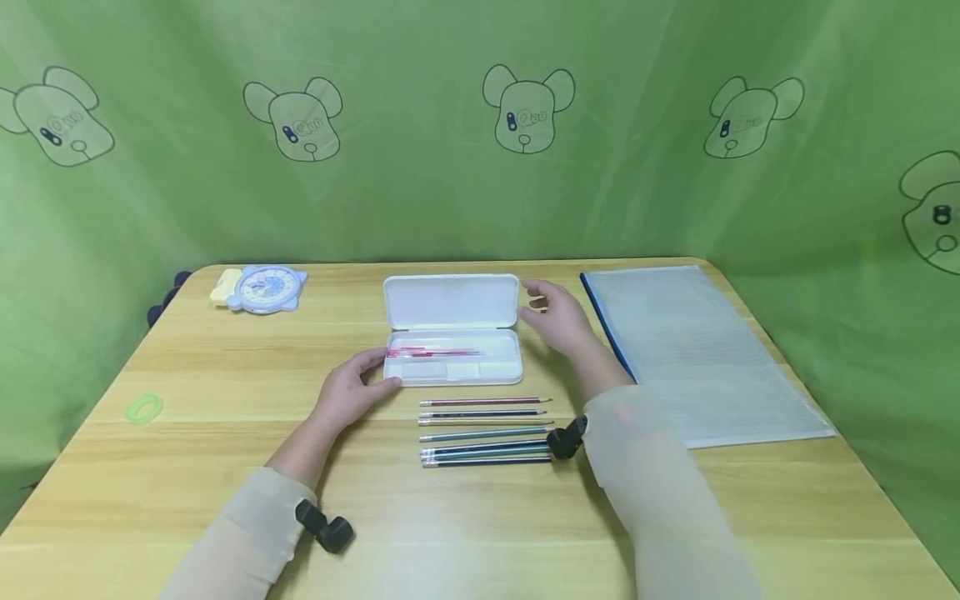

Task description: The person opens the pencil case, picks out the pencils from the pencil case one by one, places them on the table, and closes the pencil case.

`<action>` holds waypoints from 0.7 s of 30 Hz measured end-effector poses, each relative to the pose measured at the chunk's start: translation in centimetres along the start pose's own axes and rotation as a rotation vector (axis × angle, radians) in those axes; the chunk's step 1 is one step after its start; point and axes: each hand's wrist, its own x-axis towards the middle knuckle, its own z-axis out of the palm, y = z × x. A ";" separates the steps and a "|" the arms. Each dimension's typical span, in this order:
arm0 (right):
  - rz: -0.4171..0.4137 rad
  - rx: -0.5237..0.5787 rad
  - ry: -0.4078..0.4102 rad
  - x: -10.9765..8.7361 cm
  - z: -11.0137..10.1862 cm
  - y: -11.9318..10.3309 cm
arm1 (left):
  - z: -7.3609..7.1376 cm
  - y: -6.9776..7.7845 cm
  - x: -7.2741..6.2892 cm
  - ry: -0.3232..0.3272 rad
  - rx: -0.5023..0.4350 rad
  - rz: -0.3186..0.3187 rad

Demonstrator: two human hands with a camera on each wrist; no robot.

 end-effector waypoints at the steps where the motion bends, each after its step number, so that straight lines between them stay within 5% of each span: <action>1: 0.002 0.004 -0.007 0.2 0.1 0.0 | 0.0 0.0 0.0 -0.002 0.000 0.000; 21: 0.001 0.167 -0.029 -0.6 0.4 -0.5 | -0.1 0.2 -0.1 -0.004 -0.007 -0.010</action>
